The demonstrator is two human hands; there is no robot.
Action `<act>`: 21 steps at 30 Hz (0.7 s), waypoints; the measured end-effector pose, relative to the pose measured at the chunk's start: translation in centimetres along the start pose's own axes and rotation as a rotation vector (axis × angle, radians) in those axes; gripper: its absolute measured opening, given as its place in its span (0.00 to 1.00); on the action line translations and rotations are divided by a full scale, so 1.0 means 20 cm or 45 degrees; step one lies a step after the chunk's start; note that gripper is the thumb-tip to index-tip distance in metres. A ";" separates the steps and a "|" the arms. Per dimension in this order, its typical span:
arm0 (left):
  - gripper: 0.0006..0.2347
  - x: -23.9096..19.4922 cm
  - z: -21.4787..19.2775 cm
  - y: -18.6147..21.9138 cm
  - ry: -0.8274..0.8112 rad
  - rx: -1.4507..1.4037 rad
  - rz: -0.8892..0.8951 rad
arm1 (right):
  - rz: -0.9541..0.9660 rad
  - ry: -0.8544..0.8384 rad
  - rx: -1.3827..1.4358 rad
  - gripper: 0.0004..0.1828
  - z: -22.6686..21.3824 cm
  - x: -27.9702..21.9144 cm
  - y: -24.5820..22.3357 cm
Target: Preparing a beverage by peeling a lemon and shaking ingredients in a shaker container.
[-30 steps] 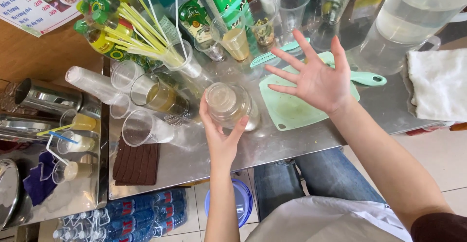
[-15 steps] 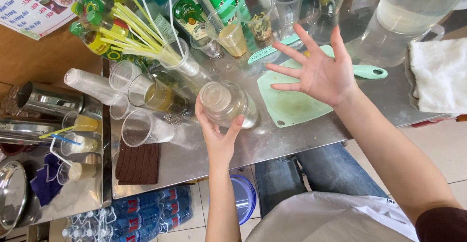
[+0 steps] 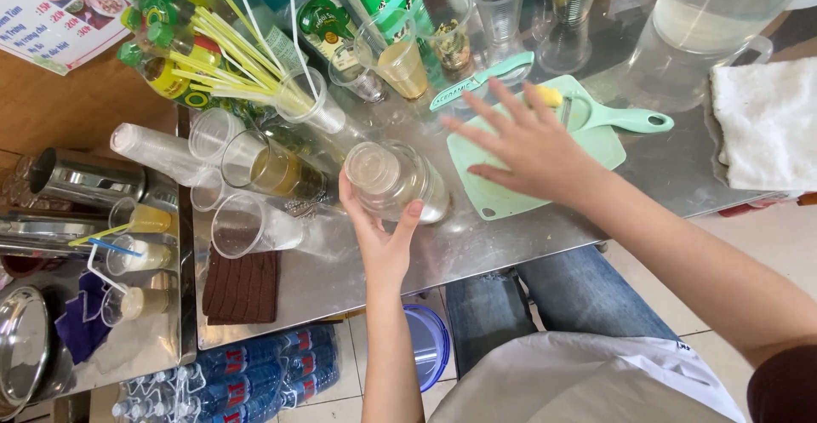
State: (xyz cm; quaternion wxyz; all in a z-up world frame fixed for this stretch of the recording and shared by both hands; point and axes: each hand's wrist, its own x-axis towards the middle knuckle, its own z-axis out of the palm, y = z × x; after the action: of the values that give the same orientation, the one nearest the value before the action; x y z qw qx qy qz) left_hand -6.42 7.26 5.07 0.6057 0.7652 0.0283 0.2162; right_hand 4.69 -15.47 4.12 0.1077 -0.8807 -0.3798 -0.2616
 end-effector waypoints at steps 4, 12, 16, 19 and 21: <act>0.47 -0.01 0.01 0.02 0.005 0.003 -0.002 | -0.117 0.030 -0.134 0.39 -0.03 -0.02 -0.09; 0.47 -0.01 0.00 0.00 0.011 -0.005 -0.002 | -0.135 -0.032 -0.175 0.36 0.00 -0.05 -0.11; 0.47 -0.01 0.00 -0.02 0.008 -0.003 0.012 | -0.104 -0.058 -0.133 0.36 -0.01 -0.05 -0.10; 0.47 -0.01 0.00 -0.02 0.015 -0.008 0.011 | -0.077 -0.086 -0.060 0.35 -0.01 -0.06 -0.10; 0.47 -0.01 0.00 -0.01 0.012 -0.001 0.012 | -0.046 -0.096 0.055 0.35 -0.03 -0.06 -0.10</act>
State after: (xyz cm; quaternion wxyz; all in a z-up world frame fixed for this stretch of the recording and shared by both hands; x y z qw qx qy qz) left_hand -6.48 7.20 4.88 0.6049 0.7641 0.0274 0.2226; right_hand 2.39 -14.98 3.91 0.1077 -0.8804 -0.4050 -0.2219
